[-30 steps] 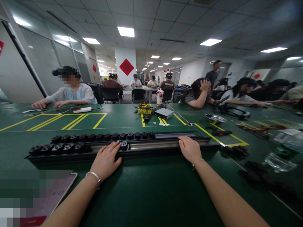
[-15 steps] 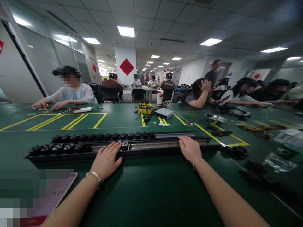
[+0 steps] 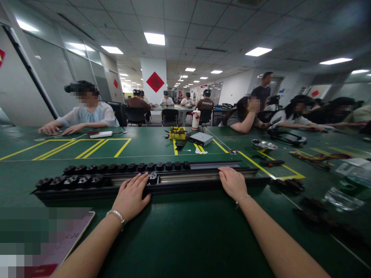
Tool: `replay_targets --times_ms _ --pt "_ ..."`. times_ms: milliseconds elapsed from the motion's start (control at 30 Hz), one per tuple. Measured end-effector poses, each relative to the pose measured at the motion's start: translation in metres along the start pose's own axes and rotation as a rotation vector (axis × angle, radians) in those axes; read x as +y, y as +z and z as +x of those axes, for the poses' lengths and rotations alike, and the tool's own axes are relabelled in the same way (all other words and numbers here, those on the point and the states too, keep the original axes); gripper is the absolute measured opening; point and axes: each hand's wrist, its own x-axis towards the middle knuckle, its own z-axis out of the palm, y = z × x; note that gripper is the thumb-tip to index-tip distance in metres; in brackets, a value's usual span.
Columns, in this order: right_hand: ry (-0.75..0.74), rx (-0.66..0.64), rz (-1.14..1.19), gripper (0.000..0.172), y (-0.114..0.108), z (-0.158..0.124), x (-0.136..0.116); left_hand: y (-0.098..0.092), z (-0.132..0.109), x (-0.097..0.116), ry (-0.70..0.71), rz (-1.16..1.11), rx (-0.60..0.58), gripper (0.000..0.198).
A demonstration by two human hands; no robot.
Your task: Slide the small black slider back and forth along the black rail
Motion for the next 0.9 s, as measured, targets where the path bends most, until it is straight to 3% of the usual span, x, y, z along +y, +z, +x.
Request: replay_targets --times_ms 300,900 --pt "-0.016 0.000 -0.009 0.037 0.0000 0.0006 0.0012 0.0026 -0.0031 -0.0001 0.040 0.021 0.051 0.060" --pt "0.006 -0.022 0.006 0.038 -0.0014 0.0007 0.0005 -0.0026 -0.0016 0.0017 0.026 -0.016 -0.006 0.056"
